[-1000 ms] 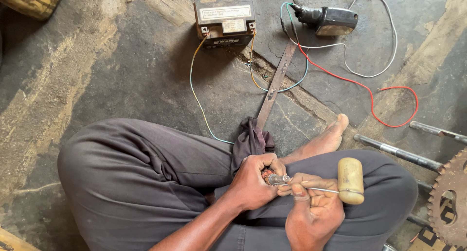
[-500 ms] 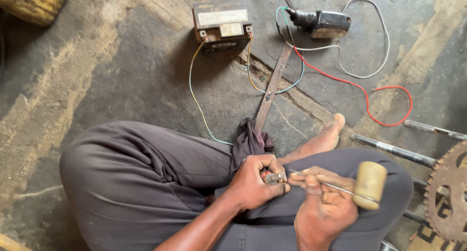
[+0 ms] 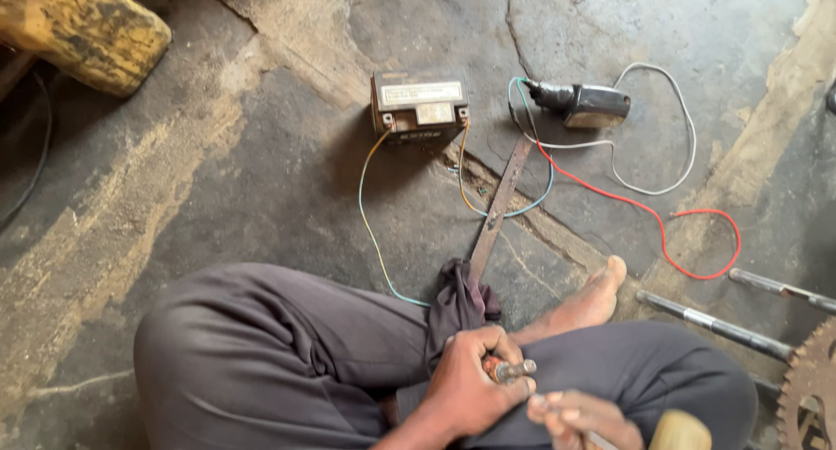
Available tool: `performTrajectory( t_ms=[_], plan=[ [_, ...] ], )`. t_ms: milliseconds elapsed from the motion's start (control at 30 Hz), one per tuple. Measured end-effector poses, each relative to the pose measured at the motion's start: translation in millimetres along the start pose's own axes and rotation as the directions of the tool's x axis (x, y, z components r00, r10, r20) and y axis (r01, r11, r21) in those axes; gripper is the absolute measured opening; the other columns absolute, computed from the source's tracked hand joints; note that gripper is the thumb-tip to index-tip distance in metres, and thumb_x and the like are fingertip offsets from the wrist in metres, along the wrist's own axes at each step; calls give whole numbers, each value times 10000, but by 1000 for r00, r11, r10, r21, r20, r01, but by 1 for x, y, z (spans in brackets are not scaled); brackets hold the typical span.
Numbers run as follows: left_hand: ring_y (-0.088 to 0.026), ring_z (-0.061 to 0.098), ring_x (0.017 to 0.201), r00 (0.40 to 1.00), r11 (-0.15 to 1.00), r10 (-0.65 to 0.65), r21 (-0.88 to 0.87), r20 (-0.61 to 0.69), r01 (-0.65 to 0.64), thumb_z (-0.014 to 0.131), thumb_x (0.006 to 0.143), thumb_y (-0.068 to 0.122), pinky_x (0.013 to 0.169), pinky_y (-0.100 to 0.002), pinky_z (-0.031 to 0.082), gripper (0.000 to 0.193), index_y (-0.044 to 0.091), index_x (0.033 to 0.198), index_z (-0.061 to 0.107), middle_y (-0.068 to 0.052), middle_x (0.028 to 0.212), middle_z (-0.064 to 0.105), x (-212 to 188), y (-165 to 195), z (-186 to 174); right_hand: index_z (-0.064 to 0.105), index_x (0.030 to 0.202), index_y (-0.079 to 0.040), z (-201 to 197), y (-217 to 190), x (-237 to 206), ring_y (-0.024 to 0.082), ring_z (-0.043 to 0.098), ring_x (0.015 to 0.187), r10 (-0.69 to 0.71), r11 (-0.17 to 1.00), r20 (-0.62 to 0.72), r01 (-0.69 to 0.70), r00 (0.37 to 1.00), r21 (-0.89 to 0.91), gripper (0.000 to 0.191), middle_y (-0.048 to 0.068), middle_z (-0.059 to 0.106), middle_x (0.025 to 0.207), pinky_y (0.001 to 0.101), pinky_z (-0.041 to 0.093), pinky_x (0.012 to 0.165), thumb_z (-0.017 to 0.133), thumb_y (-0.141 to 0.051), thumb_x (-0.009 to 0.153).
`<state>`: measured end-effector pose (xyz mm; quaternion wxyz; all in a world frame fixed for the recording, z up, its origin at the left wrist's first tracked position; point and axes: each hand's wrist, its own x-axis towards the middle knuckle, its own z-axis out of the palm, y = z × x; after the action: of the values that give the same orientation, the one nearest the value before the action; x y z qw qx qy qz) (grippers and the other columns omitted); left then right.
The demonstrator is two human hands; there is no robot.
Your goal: The person sits on the workshop floor repairing an electric motor armature. They wipe the armature with a cloth, file its shaft, tap and press a component onto it using a mallet and a punch, and search through a cardboard box of tools for what they need.
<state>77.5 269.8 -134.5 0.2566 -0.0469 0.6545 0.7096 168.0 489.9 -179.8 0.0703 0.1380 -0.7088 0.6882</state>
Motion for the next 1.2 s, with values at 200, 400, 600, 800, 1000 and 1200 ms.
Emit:
performTrajectory(
  t_ms=[200,400,600,800,1000,1200],
  plan=[
    [-78,687,665,994,997,-78,-6,-82,78,857,691,156,617,-275,531,250,69,714,624,-29,723,733,2,4,8,586,1136,-28,16,23,-16,224,815,959,-135,945,-68,107,989,-310,323,173,710,1085,352,672,851,756,59,876],
    [-237,701,666,978,992,54,120,-203,-30,834,607,78,610,-365,520,251,62,679,595,-71,706,689,-2,2,13,608,1119,-4,21,20,-19,232,797,927,-93,940,-150,37,984,-339,305,186,713,1038,350,680,848,759,32,857],
    [-312,698,725,967,981,137,164,-215,-102,817,599,89,660,-424,509,267,68,692,568,-90,724,692,-2,0,16,652,1193,6,7,20,-16,279,794,985,-18,958,42,29,999,-287,328,256,755,1082,356,647,868,724,45,875],
    [-302,698,714,968,989,32,149,-248,6,827,666,120,655,-416,514,248,75,707,586,-96,716,680,-2,4,16,646,1204,-10,2,23,-11,298,774,1058,-43,927,61,63,997,-369,330,259,742,1125,391,609,941,699,26,880],
    [-293,683,680,970,989,28,146,-241,7,847,593,114,641,-407,511,285,72,680,579,-94,693,669,-2,7,16,630,1222,-17,-1,23,-18,319,765,1108,-90,958,64,104,994,-266,300,261,741,1151,423,601,991,669,49,933],
    [-279,699,677,973,993,-25,108,-228,51,823,614,99,637,-402,521,253,82,684,581,-78,693,682,-2,8,17,648,1207,-16,-10,21,-32,302,765,1072,-44,963,29,50,999,-266,335,279,729,1124,409,620,943,709,54,885]
  ],
)
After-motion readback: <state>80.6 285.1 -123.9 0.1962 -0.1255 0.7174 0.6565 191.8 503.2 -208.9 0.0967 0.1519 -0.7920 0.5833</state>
